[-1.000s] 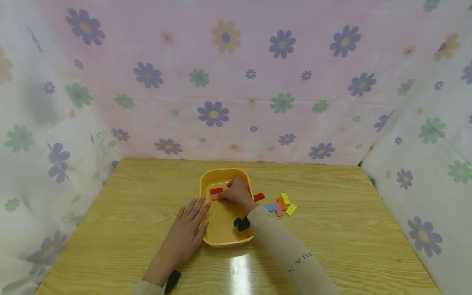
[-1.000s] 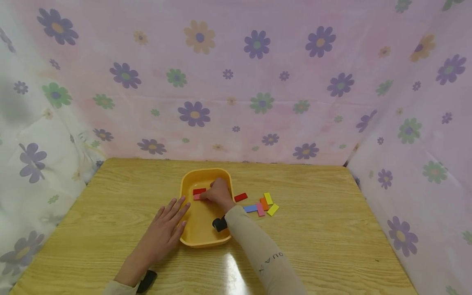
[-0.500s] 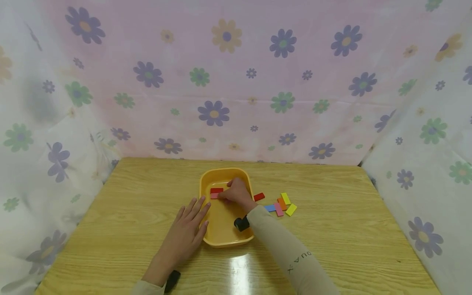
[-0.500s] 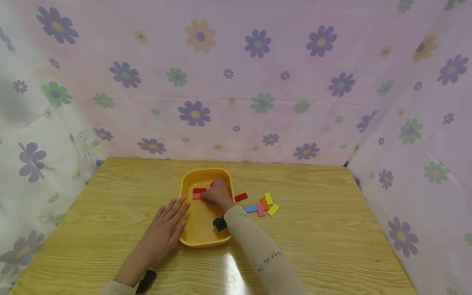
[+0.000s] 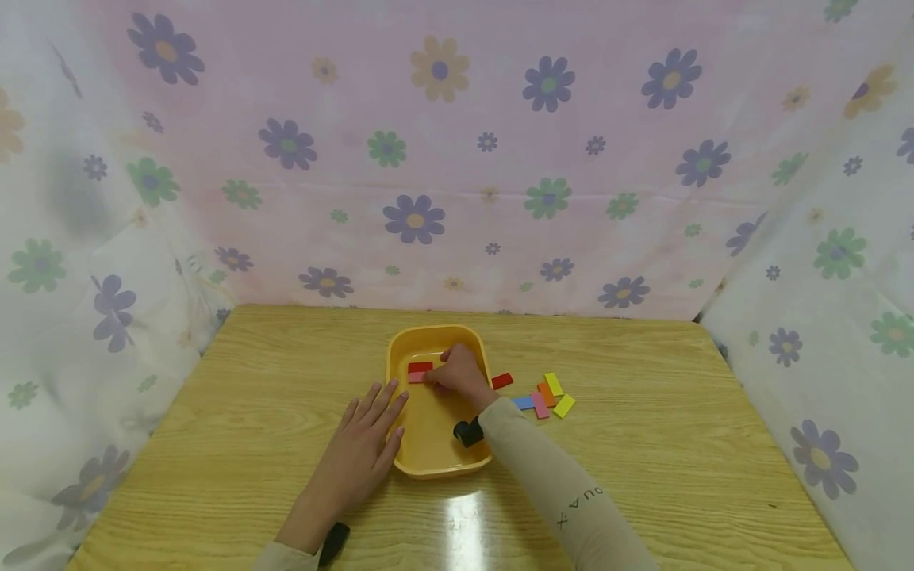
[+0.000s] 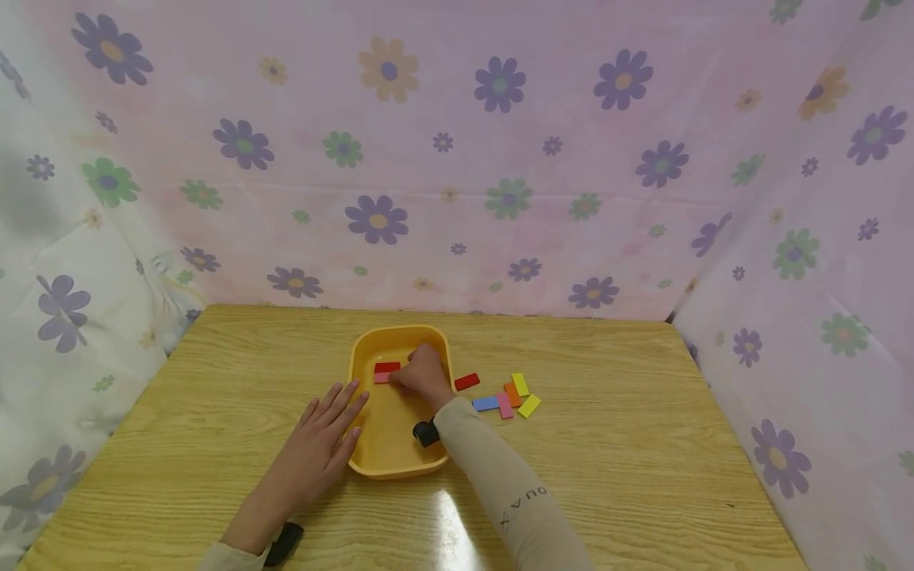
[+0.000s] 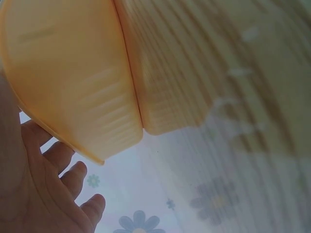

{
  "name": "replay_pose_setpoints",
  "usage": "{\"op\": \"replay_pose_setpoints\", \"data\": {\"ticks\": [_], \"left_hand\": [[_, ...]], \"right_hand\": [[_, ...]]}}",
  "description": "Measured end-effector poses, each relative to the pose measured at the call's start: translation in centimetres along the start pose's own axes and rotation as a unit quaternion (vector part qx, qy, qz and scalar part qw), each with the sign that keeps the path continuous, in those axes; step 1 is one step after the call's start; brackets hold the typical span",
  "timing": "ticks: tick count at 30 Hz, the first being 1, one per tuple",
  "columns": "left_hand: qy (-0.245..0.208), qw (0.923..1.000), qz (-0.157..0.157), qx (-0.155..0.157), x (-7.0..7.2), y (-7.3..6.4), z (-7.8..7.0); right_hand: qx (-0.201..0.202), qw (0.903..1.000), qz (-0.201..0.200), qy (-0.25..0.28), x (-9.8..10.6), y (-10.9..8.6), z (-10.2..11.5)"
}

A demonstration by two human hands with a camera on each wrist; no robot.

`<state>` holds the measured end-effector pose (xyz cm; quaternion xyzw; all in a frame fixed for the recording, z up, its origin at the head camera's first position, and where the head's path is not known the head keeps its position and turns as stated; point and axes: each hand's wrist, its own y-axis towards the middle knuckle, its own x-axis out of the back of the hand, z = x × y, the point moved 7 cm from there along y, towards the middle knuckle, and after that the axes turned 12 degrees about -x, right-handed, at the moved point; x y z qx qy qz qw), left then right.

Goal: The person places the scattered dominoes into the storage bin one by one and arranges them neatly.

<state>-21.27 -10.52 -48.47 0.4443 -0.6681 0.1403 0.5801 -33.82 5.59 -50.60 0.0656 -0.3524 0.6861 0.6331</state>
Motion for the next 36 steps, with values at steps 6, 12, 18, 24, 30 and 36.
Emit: {"op": "replay_pose_setpoints", "data": {"ticks": [6, 12, 18, 24, 30, 36], "left_hand": [[0.000, 1.0000, 0.001, -0.002, -0.1, 0.1, -0.1], [0.002, 1.0000, 0.004, -0.001, 0.0, 0.1, -0.2], [0.004, 1.0000, 0.006, -0.002, 0.1, 0.1, -0.2], [0.013, 0.9998, 0.012, -0.003, 0.2, 0.1, -0.1], [0.007, 0.9999, 0.010, -0.011, 0.5, 0.0, -0.4], [0.011, 0.9997, 0.018, -0.011, 0.4, 0.1, -0.2]], "right_hand": [[0.002, 0.9999, 0.008, 0.005, 0.2, 0.2, -0.2], [-0.007, 0.9995, 0.023, 0.019, 0.8, -0.1, -0.1], [0.006, 0.9967, 0.064, 0.050, 2.4, -1.9, 1.6], [0.104, 0.9843, 0.103, 0.099, 6.1, -4.0, 3.2], [0.182, 0.9679, 0.063, 0.161, 11.1, -4.7, 0.5], [0.173, 0.9571, 0.025, 0.231, 14.9, -4.5, -5.6]]}}
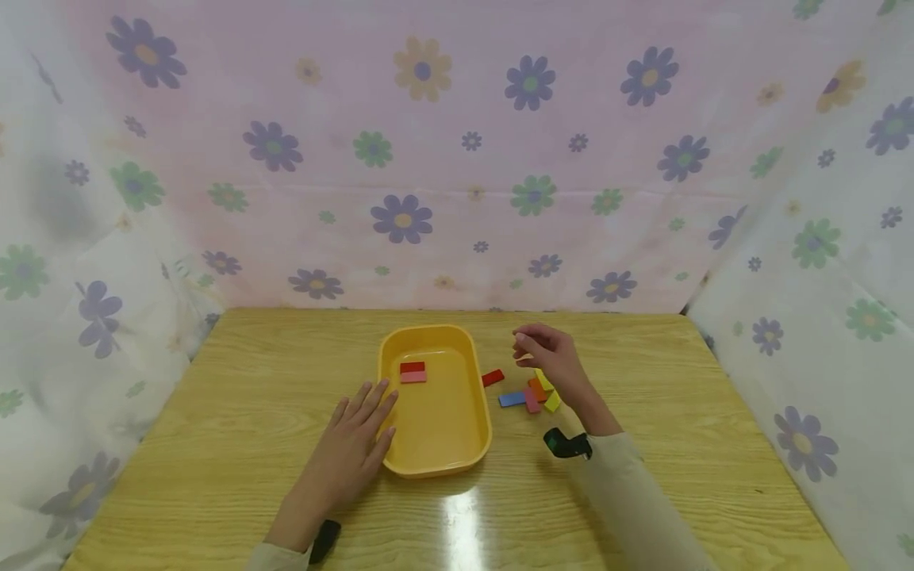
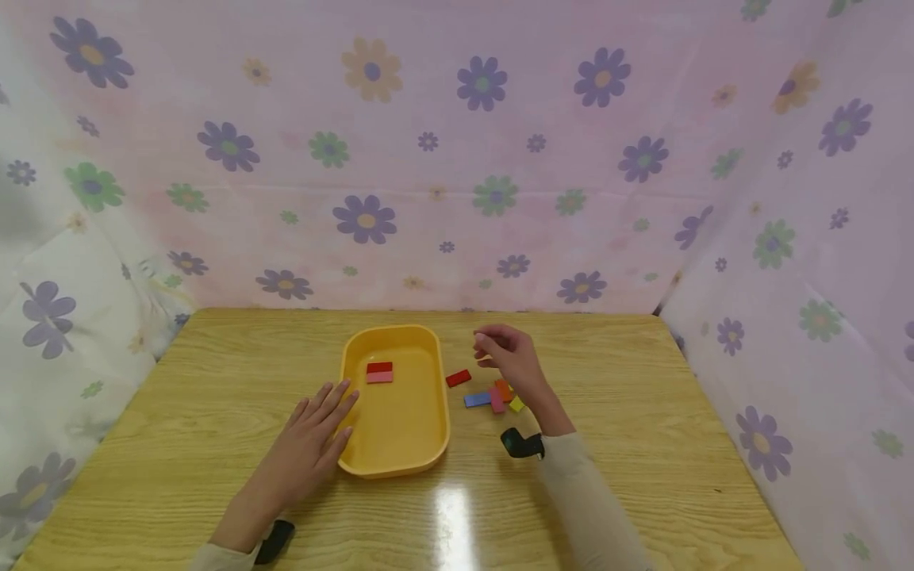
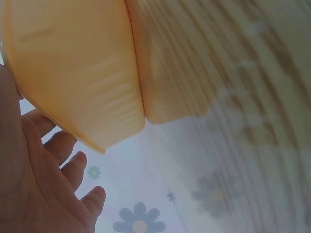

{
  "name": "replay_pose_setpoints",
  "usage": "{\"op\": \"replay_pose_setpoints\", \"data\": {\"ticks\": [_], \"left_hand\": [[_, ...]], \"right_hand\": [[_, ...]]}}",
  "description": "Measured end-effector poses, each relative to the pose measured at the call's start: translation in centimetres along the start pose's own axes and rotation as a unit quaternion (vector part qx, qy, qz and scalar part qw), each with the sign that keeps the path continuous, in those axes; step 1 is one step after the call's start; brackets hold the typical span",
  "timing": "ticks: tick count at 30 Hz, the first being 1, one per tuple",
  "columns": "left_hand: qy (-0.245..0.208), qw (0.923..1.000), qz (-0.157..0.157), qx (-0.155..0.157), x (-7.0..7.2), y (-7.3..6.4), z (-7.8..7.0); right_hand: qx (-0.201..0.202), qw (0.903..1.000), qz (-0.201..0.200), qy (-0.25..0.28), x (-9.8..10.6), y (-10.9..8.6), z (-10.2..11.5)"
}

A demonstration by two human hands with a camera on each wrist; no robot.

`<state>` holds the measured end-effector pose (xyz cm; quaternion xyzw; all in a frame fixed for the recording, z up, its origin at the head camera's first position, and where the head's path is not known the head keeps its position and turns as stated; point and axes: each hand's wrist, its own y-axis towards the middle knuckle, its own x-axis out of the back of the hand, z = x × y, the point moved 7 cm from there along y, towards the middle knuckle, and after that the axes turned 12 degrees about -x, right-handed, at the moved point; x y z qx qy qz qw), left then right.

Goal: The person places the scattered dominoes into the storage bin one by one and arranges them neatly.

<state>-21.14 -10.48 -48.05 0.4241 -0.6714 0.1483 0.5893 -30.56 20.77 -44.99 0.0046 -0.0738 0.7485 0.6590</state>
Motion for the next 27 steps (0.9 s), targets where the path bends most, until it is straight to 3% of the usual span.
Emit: {"op": "replay_pose_setpoints", "data": {"ticks": [6, 11, 20, 27], "left_hand": [[0.002, 0.9999, -0.011, -0.008, 0.2, -0.1, 0.0], [0.004, 0.9998, -0.015, -0.012, 0.2, -0.1, -0.1], [-0.002, 0.9998, -0.016, -0.007, 0.2, -0.2, -0.2], [-0.003, 0.9998, -0.020, -0.008, 0.3, -0.1, -0.3]], "right_hand": [[-0.007, 0.9999, -0.007, -0.004, 4.1, -1.7, -4.1], [-0.022, 0.9981, -0.008, -0.057, 6.0, -2.9, -6.4], [0.004, 0.9923, 0.030, -0.120, 6.8, -3.7, -7.0], [0.005, 0.9800, 0.030, -0.197, 7.0, -3.4, -7.4]]}}
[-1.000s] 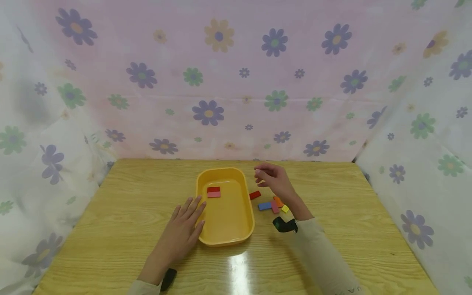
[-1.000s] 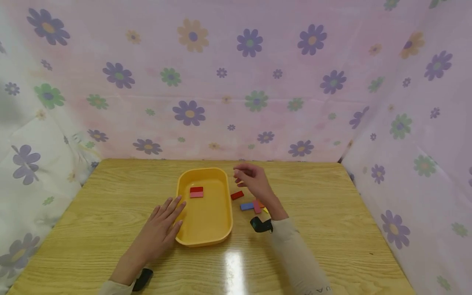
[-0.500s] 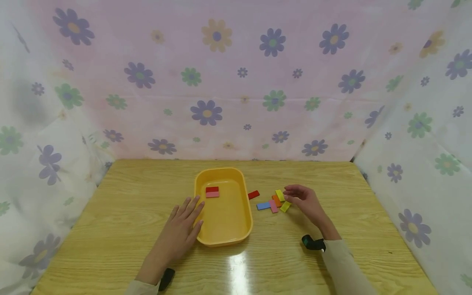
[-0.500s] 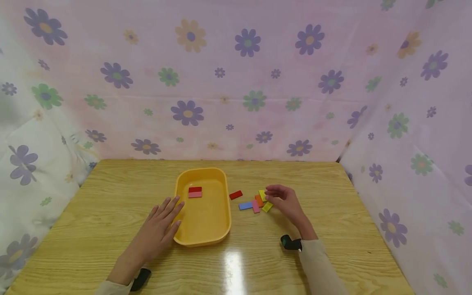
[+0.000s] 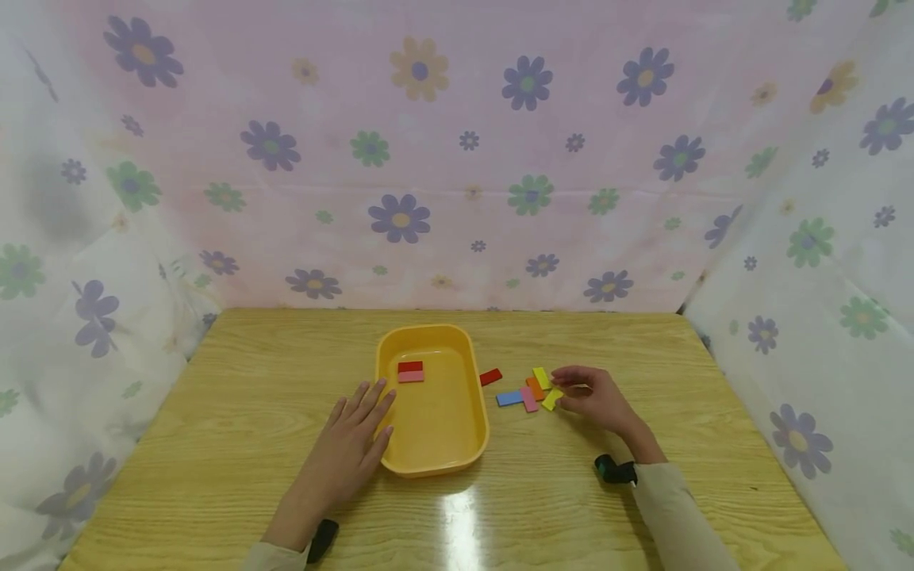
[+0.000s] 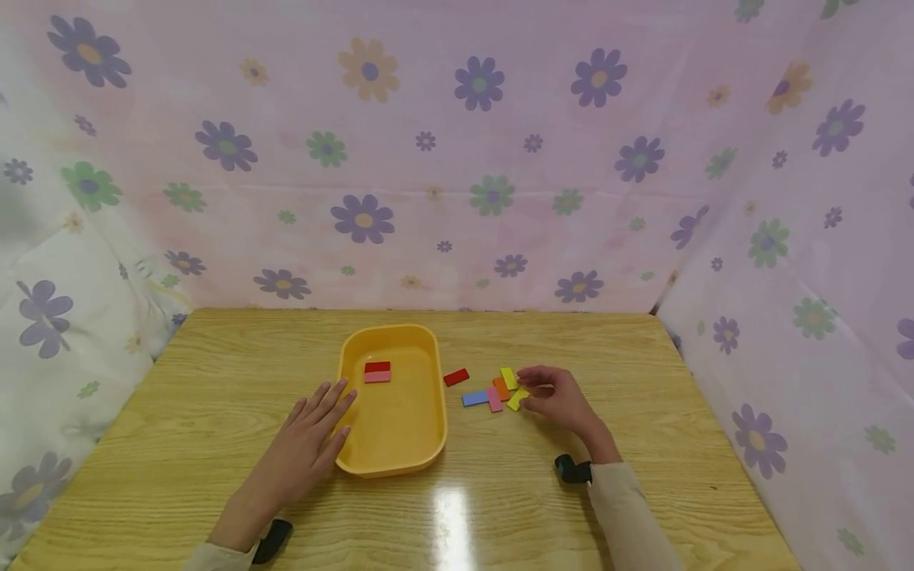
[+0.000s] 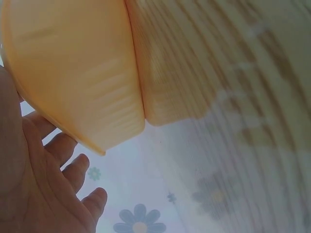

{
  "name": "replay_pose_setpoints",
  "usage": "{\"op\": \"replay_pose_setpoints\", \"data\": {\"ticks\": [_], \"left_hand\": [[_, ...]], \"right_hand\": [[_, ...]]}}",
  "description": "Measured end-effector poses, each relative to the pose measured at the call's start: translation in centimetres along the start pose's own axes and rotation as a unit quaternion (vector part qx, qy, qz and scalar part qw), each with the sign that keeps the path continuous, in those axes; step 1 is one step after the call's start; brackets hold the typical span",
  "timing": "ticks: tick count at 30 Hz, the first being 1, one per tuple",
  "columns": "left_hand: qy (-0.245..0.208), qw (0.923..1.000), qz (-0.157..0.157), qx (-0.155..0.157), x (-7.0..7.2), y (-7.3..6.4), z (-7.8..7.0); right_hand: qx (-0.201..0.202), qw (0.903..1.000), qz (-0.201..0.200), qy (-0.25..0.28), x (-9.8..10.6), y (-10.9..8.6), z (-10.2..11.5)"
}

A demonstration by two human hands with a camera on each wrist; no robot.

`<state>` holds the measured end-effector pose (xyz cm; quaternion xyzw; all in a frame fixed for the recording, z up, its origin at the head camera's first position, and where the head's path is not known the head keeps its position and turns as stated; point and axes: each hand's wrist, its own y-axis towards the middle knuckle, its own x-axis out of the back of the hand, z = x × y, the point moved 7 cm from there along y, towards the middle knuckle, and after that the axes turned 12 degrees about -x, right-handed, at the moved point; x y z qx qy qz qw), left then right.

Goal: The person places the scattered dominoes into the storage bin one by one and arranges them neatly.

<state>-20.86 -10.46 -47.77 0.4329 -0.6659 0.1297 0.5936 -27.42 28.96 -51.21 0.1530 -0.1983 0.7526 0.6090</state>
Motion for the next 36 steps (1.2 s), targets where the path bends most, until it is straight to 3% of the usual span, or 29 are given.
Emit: {"op": "replay_pose_setpoints", "data": {"ticks": [7, 21, 30, 36], "left_hand": [[-0.001, 1.0000, 0.003, 0.003, -0.2, 0.0, 0.1], [-0.007, 1.0000, 0.000, 0.002, -0.1, 0.1, 0.0], [-0.010, 0.9999, 0.000, 0.005, -0.1, 0.0, 0.2], [-0.011, 0.9999, 0.001, 0.006, -0.2, 0.0, 0.2]], "right_hand": [[0.002, 0.9983, 0.004, -0.058, -0.2, 0.0, 0.0], [0.017, 0.9921, 0.013, -0.123, -0.4, -0.5, 0.1], [0.072, 0.9805, 0.013, -0.182, -0.9, -0.5, 1.0], [0.035, 0.9822, 0.008, -0.184, -0.9, -0.7, 0.7]]}}
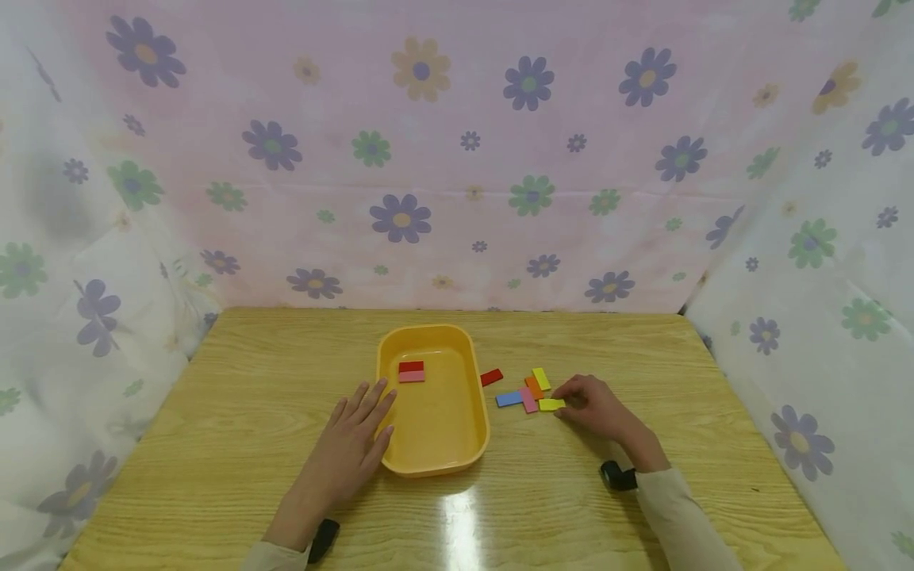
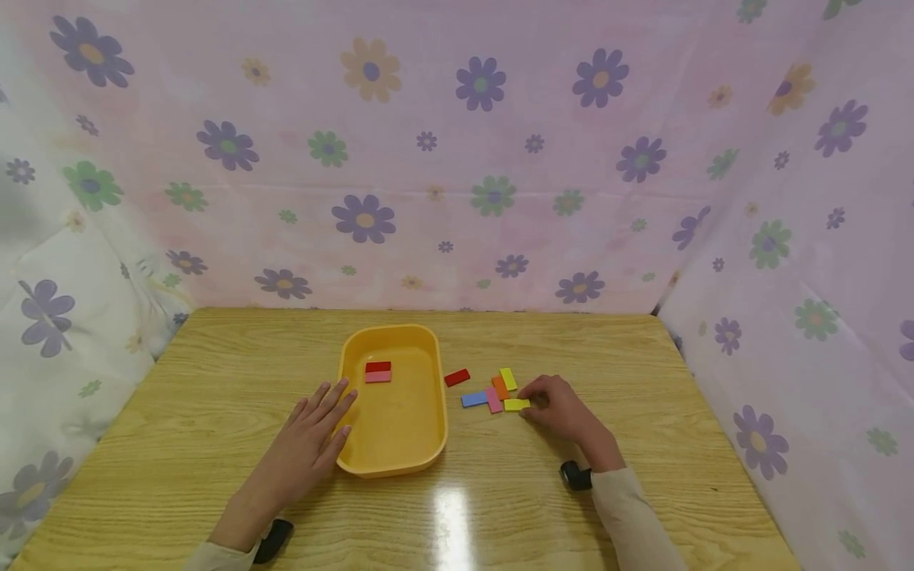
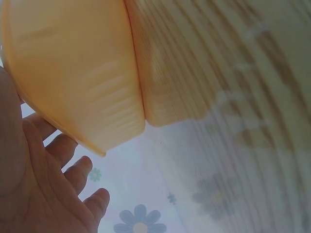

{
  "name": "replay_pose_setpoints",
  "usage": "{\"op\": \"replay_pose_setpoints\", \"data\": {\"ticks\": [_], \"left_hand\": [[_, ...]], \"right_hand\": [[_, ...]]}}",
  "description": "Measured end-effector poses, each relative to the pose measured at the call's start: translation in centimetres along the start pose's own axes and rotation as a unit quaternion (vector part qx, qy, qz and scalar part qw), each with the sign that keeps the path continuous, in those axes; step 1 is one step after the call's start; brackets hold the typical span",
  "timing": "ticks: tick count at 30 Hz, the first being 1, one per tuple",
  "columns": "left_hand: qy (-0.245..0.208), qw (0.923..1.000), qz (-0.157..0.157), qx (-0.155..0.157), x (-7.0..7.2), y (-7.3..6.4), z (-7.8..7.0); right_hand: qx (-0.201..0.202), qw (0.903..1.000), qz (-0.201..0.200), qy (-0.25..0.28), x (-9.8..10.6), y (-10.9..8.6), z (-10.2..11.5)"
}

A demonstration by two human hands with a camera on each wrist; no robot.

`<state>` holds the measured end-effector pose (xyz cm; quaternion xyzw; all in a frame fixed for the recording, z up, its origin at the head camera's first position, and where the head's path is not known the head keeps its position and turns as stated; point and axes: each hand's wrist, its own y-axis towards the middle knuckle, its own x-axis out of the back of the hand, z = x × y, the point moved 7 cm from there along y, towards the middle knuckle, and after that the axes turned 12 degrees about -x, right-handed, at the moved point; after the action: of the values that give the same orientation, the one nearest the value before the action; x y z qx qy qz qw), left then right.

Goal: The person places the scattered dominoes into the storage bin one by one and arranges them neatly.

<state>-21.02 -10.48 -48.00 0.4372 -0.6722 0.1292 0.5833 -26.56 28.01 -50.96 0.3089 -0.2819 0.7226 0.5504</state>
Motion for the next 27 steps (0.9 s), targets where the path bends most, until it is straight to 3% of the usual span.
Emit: {"op": "replay_pose_setpoints", "data": {"ticks": [5, 9, 16, 27], "left_hand": [[-0.002, 1.0000, -0.004, -0.002, -0.1, 0.0, 0.0], [-0.002, 1.0000, -0.006, -0.002, -0.1, 0.0, 0.1], [0.000, 1.0000, -0.003, 0.001, -0.1, -0.1, 0.1], [-0.004, 1.0000, -0.001, 0.002, -0.2, -0.1, 0.1]], "right_hand": [[-0.039, 0.9991, -0.002, 0.014, 0.0, -0.7, 0.4], [-0.032, 0.9973, -0.006, 0.065, -0.1, -1.2, 1.4], [-0.034, 0.9830, -0.019, 0.179, -1.0, -1.7, 1.7], [-0.066, 0.9624, -0.046, 0.260, -2.1, -2.2, 2.3]]}}
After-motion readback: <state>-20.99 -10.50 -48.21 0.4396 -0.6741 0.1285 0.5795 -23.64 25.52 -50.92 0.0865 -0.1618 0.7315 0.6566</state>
